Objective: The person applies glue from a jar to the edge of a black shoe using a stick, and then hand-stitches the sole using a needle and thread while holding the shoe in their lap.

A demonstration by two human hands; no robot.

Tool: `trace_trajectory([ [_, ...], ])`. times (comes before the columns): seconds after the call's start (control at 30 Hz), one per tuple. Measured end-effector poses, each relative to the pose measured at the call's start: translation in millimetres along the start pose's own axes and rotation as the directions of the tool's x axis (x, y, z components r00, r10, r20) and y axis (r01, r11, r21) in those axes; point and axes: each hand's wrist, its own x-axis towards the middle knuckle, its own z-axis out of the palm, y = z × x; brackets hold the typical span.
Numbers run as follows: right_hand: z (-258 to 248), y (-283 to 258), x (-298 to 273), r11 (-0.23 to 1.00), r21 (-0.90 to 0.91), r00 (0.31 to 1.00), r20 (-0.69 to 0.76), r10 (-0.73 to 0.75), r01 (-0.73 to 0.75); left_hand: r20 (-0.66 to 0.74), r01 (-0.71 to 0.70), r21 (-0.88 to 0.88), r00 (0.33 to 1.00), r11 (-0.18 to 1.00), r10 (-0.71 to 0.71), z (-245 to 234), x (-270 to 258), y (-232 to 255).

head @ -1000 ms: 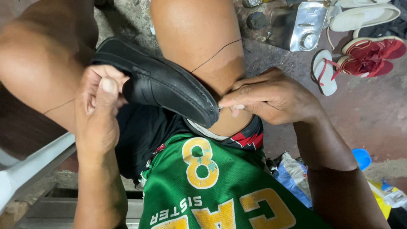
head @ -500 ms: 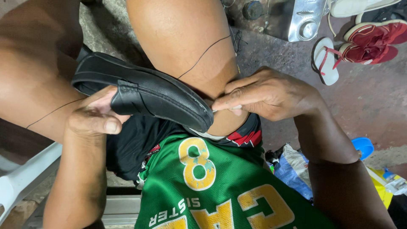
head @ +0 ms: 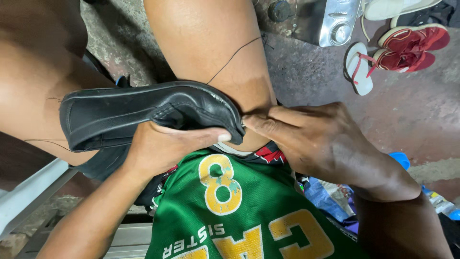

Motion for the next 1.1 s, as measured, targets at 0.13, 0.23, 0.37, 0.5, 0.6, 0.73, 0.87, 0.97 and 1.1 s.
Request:
trace_trajectory([
  [0.13,-5.3,-15.3,0.9,0.985,-0.175,1.000,0.030,-0.002,0.007,-0.032,-0.087,-0.036,0.996,0.996,0.086,7.6,1.8,-0.9],
  [0.23,-10.7,-20.7,4.0,0.977,-0.212,0.999,0.045,-0.022,0.031,-0.022,-0.133,-0.049,0.991,0.990,0.132,10.5,3.1,-2.1],
  [0.37,-11.9,-24.4,10.4,0.961,-0.271,0.997,0.064,-0.035,0.051,-0.036,-0.151,-0.006,0.988,0.989,0.151,11.2,5.4,-4.4],
  [0.5,-13.2,-25.9,14.9,0.940,-0.331,0.991,0.124,-0.039,0.079,-0.037,-0.168,0.018,0.985,0.986,0.169,9.9,7.6,-7.5],
  [0.6,-9.9,-24.2,19.4,0.951,-0.304,0.991,0.130,-0.021,0.060,-0.027,-0.152,-0.009,0.988,0.988,0.152,8.6,9.3,-11.4],
  [0.73,-3.8,-23.5,24.9,0.968,-0.250,0.989,0.142,0.048,-0.011,-0.016,-0.157,-0.038,0.988,0.987,0.157,8.5,9.4,-12.2],
  [0.87,-0.3,-28.2,27.3,0.962,-0.271,0.988,0.137,0.076,-0.037,-0.029,-0.128,0.039,0.991,0.991,0.129,6.6,10.0,-10.5],
  [0.97,-3.9,-26.5,24.4,0.974,-0.221,0.992,0.099,0.072,-0.049,0.075,-0.133,0.012,0.988,0.991,0.132,-6.2,6.7,-8.6],
  [1.1,-15.5,1.6,19.7,0.997,-0.064,0.998,0.045,0.033,-0.030,0.098,-0.144,0.020,0.985,0.989,0.141,-36.9,-17.3,-3.6],
])
